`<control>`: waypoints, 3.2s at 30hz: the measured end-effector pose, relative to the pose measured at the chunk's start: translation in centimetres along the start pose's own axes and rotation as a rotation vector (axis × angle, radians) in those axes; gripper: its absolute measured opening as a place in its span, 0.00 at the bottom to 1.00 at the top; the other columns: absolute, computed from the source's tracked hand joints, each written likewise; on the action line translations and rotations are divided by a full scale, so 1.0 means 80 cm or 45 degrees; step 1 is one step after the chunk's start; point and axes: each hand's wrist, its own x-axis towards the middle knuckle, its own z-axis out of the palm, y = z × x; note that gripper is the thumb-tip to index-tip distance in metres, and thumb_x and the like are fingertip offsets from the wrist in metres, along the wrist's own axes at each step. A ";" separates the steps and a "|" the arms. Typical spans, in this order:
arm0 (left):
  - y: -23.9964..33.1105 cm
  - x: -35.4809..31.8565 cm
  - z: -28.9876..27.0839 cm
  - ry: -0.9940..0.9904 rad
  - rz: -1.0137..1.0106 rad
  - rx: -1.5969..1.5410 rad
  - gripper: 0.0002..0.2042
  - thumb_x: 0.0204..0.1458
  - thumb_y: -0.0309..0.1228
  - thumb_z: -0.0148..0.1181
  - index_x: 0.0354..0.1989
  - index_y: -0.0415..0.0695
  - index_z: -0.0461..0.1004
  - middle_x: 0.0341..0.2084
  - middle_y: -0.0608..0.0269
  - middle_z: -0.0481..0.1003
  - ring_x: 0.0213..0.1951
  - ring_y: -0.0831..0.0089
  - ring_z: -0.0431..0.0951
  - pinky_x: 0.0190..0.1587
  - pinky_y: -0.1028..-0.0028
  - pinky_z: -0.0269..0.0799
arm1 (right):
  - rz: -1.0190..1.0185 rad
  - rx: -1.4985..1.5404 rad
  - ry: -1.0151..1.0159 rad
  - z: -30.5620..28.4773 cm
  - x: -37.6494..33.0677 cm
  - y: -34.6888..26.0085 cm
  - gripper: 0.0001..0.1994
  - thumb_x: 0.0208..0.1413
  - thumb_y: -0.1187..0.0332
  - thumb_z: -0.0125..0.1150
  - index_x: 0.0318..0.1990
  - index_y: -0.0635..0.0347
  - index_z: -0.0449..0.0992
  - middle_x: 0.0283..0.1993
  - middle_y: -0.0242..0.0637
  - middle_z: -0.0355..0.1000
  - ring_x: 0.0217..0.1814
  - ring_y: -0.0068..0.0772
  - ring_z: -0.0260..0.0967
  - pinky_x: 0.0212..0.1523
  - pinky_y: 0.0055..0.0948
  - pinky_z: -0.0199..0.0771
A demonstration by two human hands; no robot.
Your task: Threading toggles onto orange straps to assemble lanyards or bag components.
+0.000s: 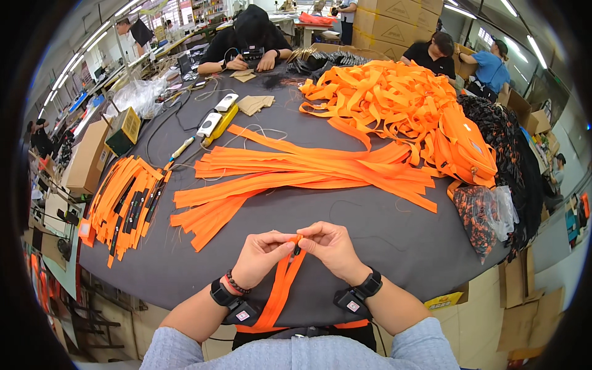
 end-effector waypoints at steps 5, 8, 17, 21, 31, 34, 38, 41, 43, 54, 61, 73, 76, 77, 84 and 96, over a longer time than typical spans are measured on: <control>0.000 0.001 0.001 0.071 0.033 0.191 0.09 0.54 0.22 0.59 0.42 0.33 0.77 0.32 0.63 0.75 0.31 0.80 0.76 0.35 0.82 0.72 | -0.144 -0.238 -0.038 0.001 0.000 -0.006 0.08 0.53 0.83 0.60 0.41 0.69 0.76 0.39 0.36 0.72 0.42 0.25 0.72 0.47 0.23 0.75; 0.001 0.000 0.004 0.117 0.139 0.387 0.08 0.53 0.22 0.60 0.40 0.33 0.78 0.31 0.63 0.75 0.30 0.81 0.76 0.32 0.83 0.72 | -0.169 -0.320 -0.020 0.001 -0.001 -0.004 0.09 0.52 0.84 0.60 0.41 0.69 0.76 0.38 0.37 0.72 0.41 0.25 0.72 0.44 0.22 0.75; 0.005 0.000 0.001 0.136 0.107 0.473 0.07 0.52 0.23 0.61 0.38 0.35 0.79 0.32 0.62 0.76 0.31 0.81 0.77 0.33 0.83 0.73 | -0.184 -0.374 -0.050 0.001 -0.001 -0.004 0.09 0.52 0.84 0.59 0.41 0.67 0.77 0.39 0.36 0.71 0.41 0.25 0.73 0.44 0.22 0.76; 0.004 0.001 0.000 0.136 0.075 0.431 0.07 0.51 0.23 0.61 0.37 0.34 0.79 0.32 0.61 0.77 0.32 0.80 0.79 0.34 0.82 0.74 | -0.193 -0.392 -0.042 0.002 -0.002 -0.004 0.09 0.53 0.84 0.59 0.41 0.67 0.77 0.39 0.36 0.71 0.41 0.25 0.73 0.44 0.22 0.76; 0.004 0.000 0.002 0.145 0.080 0.451 0.07 0.52 0.23 0.61 0.38 0.33 0.79 0.32 0.61 0.77 0.34 0.79 0.79 0.37 0.82 0.75 | -0.203 -0.429 -0.060 0.003 -0.002 0.000 0.08 0.53 0.83 0.60 0.41 0.68 0.77 0.38 0.36 0.71 0.41 0.25 0.73 0.43 0.22 0.76; 0.000 0.001 -0.001 0.102 0.042 0.279 0.09 0.53 0.23 0.60 0.40 0.32 0.77 0.32 0.62 0.77 0.35 0.78 0.78 0.39 0.81 0.74 | -0.186 -0.402 -0.054 0.005 -0.002 -0.002 0.08 0.53 0.82 0.60 0.41 0.68 0.76 0.39 0.36 0.72 0.42 0.25 0.73 0.44 0.22 0.76; 0.000 0.004 -0.001 0.055 -0.027 0.052 0.09 0.56 0.24 0.58 0.43 0.33 0.75 0.33 0.63 0.77 0.37 0.80 0.77 0.42 0.80 0.73 | -0.068 -0.286 -0.012 0.004 -0.005 -0.009 0.13 0.52 0.80 0.62 0.47 0.67 0.74 0.41 0.36 0.72 0.42 0.24 0.73 0.45 0.21 0.76; 0.004 0.004 -0.001 0.028 -0.116 -0.172 0.09 0.57 0.25 0.57 0.44 0.34 0.74 0.34 0.64 0.76 0.37 0.80 0.75 0.43 0.80 0.72 | 0.027 -0.124 0.043 0.011 -0.004 -0.015 0.15 0.53 0.78 0.63 0.48 0.66 0.72 0.41 0.36 0.73 0.43 0.24 0.73 0.47 0.21 0.74; 0.004 0.004 -0.002 0.016 -0.161 -0.291 0.09 0.58 0.26 0.56 0.44 0.35 0.74 0.35 0.64 0.76 0.37 0.80 0.75 0.43 0.79 0.72 | 0.078 -0.045 0.031 0.011 -0.004 -0.015 0.13 0.54 0.76 0.62 0.48 0.65 0.72 0.41 0.36 0.73 0.43 0.24 0.73 0.47 0.22 0.74; 0.015 0.007 -0.001 0.011 -0.248 -0.501 0.07 0.60 0.29 0.52 0.43 0.41 0.73 0.34 0.64 0.76 0.36 0.77 0.76 0.43 0.75 0.73 | 0.380 0.499 -0.026 0.001 -0.006 -0.004 0.08 0.62 0.65 0.55 0.43 0.59 0.72 0.39 0.32 0.74 0.41 0.23 0.71 0.46 0.25 0.72; 0.018 0.005 -0.004 -0.104 -0.306 -0.516 0.09 0.61 0.28 0.52 0.44 0.38 0.72 0.37 0.62 0.76 0.38 0.75 0.76 0.45 0.74 0.73 | 0.230 0.083 -0.011 0.004 -0.010 -0.016 0.06 0.60 0.68 0.58 0.39 0.62 0.73 0.33 0.31 0.73 0.33 0.18 0.70 0.37 0.19 0.72; 0.015 0.004 -0.003 -0.095 -0.256 -0.371 0.08 0.59 0.25 0.52 0.43 0.36 0.73 0.38 0.59 0.77 0.39 0.73 0.77 0.44 0.73 0.74 | 0.034 -0.252 0.003 0.014 -0.014 -0.018 0.05 0.58 0.74 0.59 0.37 0.67 0.74 0.32 0.31 0.73 0.34 0.16 0.70 0.36 0.17 0.72; 0.015 0.004 -0.004 -0.105 -0.258 -0.318 0.08 0.59 0.25 0.54 0.44 0.36 0.73 0.37 0.61 0.77 0.38 0.76 0.76 0.42 0.75 0.73 | 0.048 -0.230 -0.002 0.015 -0.014 -0.021 0.05 0.58 0.74 0.59 0.37 0.67 0.74 0.32 0.31 0.73 0.34 0.16 0.70 0.36 0.16 0.72; 0.016 0.004 -0.003 -0.087 -0.255 -0.287 0.08 0.59 0.25 0.54 0.44 0.36 0.73 0.36 0.61 0.77 0.37 0.76 0.76 0.42 0.76 0.73 | 0.042 -0.229 0.001 0.015 -0.014 -0.022 0.05 0.58 0.74 0.59 0.37 0.67 0.74 0.32 0.31 0.73 0.34 0.16 0.70 0.36 0.16 0.72; 0.018 0.004 -0.004 -0.028 -0.156 0.087 0.06 0.57 0.23 0.55 0.40 0.35 0.74 0.33 0.60 0.78 0.34 0.77 0.77 0.41 0.77 0.73 | 0.082 -0.281 -0.023 0.009 -0.011 -0.024 0.05 0.57 0.74 0.61 0.37 0.66 0.73 0.32 0.30 0.73 0.34 0.16 0.70 0.36 0.16 0.72; 0.015 0.003 0.000 0.011 -0.180 0.007 0.09 0.58 0.23 0.55 0.43 0.33 0.75 0.35 0.61 0.77 0.37 0.78 0.76 0.43 0.78 0.73 | -0.151 -0.215 -0.055 0.013 -0.012 -0.007 0.09 0.58 0.79 0.55 0.47 0.66 0.72 0.43 0.32 0.72 0.45 0.19 0.70 0.47 0.20 0.71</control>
